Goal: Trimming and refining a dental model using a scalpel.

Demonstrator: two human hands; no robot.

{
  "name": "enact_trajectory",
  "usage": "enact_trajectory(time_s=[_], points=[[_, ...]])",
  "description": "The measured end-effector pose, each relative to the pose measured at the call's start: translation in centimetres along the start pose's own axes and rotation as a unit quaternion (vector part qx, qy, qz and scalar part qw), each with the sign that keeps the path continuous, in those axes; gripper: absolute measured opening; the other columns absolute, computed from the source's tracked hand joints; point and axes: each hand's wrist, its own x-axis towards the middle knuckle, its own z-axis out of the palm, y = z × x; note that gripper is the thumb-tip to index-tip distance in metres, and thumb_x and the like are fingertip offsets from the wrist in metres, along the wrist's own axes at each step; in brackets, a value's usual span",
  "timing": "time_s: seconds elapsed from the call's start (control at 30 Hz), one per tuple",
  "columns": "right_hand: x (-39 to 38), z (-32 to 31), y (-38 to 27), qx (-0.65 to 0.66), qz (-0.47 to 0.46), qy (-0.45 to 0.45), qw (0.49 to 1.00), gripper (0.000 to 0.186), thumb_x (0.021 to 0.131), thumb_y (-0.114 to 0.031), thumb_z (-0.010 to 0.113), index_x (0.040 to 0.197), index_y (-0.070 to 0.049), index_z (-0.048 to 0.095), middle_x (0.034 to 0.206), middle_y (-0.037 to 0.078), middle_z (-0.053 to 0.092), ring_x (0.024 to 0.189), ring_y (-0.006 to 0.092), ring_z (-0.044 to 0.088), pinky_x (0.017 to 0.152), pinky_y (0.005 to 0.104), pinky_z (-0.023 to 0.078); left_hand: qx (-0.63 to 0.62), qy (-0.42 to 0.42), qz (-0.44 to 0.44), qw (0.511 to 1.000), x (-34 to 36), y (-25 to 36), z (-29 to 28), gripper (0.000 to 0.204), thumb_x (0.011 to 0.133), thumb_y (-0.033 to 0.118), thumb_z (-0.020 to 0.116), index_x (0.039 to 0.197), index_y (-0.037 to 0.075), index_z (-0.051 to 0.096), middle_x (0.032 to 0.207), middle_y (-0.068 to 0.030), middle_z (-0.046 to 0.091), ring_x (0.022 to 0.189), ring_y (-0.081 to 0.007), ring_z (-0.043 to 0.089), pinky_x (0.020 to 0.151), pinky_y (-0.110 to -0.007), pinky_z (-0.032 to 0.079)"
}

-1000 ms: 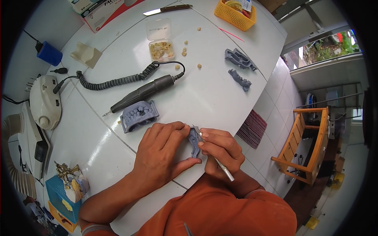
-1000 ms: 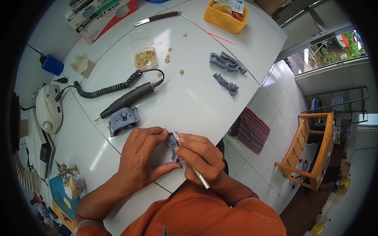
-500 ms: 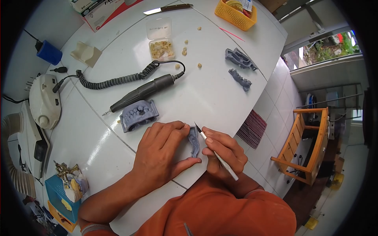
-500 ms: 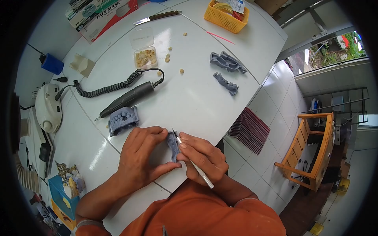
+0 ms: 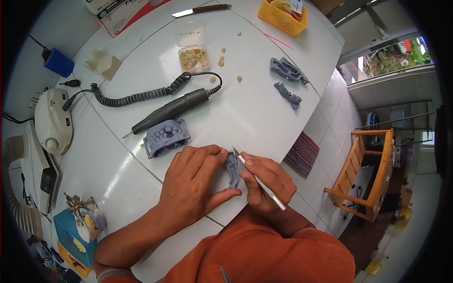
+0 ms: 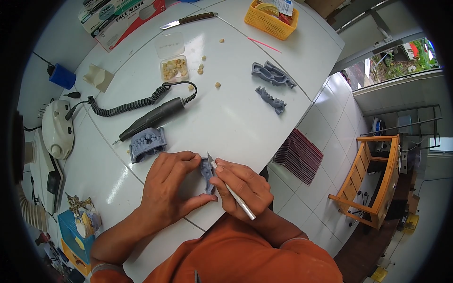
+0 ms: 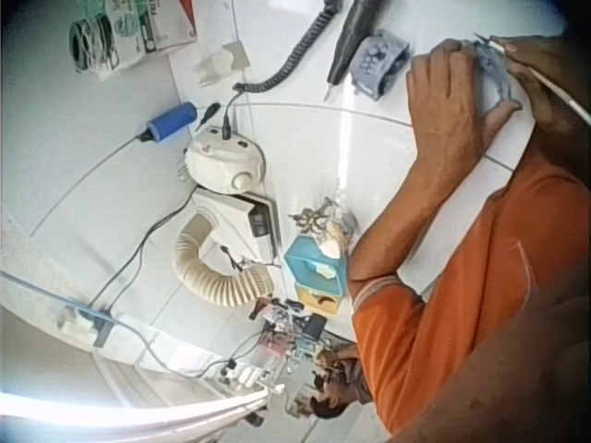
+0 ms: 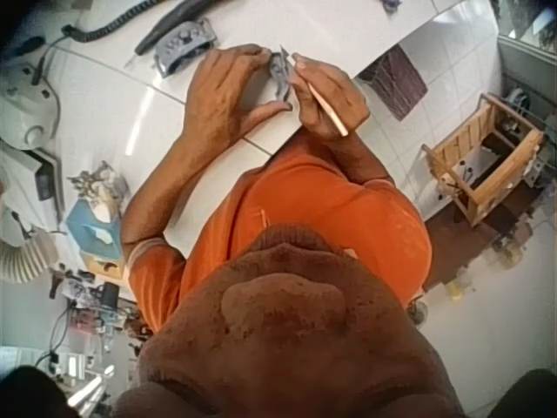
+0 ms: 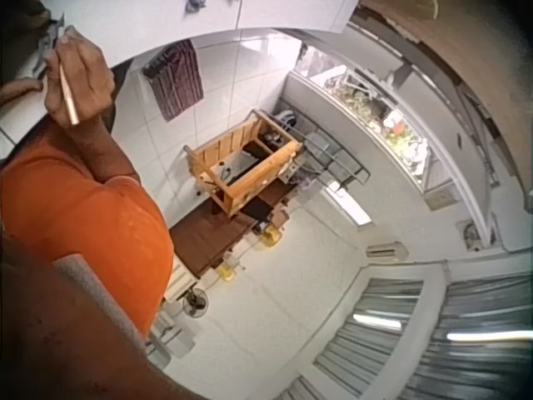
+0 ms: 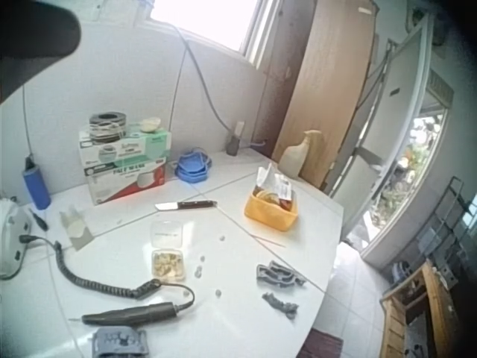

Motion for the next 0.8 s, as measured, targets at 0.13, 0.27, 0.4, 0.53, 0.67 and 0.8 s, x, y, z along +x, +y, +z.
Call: enact_trajectory(time_s=[0.13,0.27,0.4,0.53,0.67,0.8], points=[[0.09,0.04,0.18,0.010,-0.015,-0.001,1.000,0.027,0.090,-0.002,0.086,0.115,0.003,0.076,0.105,0.018,0.077,0.092,0.0316,0.081,0.073,0.0357,0.069,0.004,-0.001,0.000,1.000,0.01,0.02,-0.01,0.075,0.071,0.034,0.099,0.127,-0.001,0.064,0.126,-0.0154,0.068,0.103,-0.0337,0.063,0.092,-0.043,0.053],[-0.02,-0.01,0.36,0.016,-0.018,-0.003,1.000,0.026,0.090,-0.001,0.085,0.114,0.003,0.076,0.105,0.017,0.076,0.092,0.0319,0.081,0.073,0.0354,0.069,0.010,-0.001,-0.001,1.000,0.02,0.05,0.05,0.075,0.071,0.036,0.099,0.126,0.000,0.064,0.126,-0.0150,0.068,0.104,-0.0335,0.063,0.092,-0.043,0.053],[-0.14,-0.22,0.30,0.012,-0.016,-0.006,1.000,0.025,0.091,-0.002,0.085,0.114,0.003,0.076,0.105,0.017,0.076,0.091,0.0320,0.081,0.073,0.0354,0.068,0.009,0.000,0.002,1.000,0.02,0.11,0.13,0.074,0.071,0.035,0.099,0.126,0.000,0.064,0.126,-0.0148,0.068,0.103,-0.0334,0.063,0.092,-0.043,0.053],[-0.05,-0.17,0.15,0.012,-0.009,-0.009,1.000,0.025,0.092,-0.002,0.085,0.114,0.003,0.076,0.104,0.018,0.077,0.091,0.0321,0.081,0.073,0.0352,0.068,0.008,0.002,0.001,1.000,0.02,0.02,0.07,0.074,0.071,0.035,0.099,0.126,0.000,0.064,0.125,-0.0149,0.068,0.103,-0.0332,0.063,0.091,-0.043,0.053],[-0.10,-0.30,0.16,0.013,-0.012,-0.011,1.000,0.024,0.092,-0.002,0.085,0.114,0.004,0.076,0.104,0.018,0.077,0.091,0.0325,0.081,0.073,0.0351,0.067,0.011,0.004,0.003,1.000,0.01,0.06,0.11,0.074,0.070,0.035,0.100,0.125,0.000,0.064,0.125,-0.0150,0.068,0.103,-0.0332,0.063,0.091,-0.043,0.053],[-0.07,-0.35,0.10,0.016,-0.013,-0.010,1.000,0.024,0.092,-0.002,0.084,0.114,0.004,0.075,0.103,0.018,0.076,0.091,0.0331,0.081,0.074,0.0359,0.068,0.010,0.004,0.001,1.000,0.00,0.11,0.12,0.074,0.070,0.035,0.100,0.125,0.000,0.064,0.125,-0.0150,0.068,0.103,-0.0333,0.063,0.091,-0.043,0.053]])
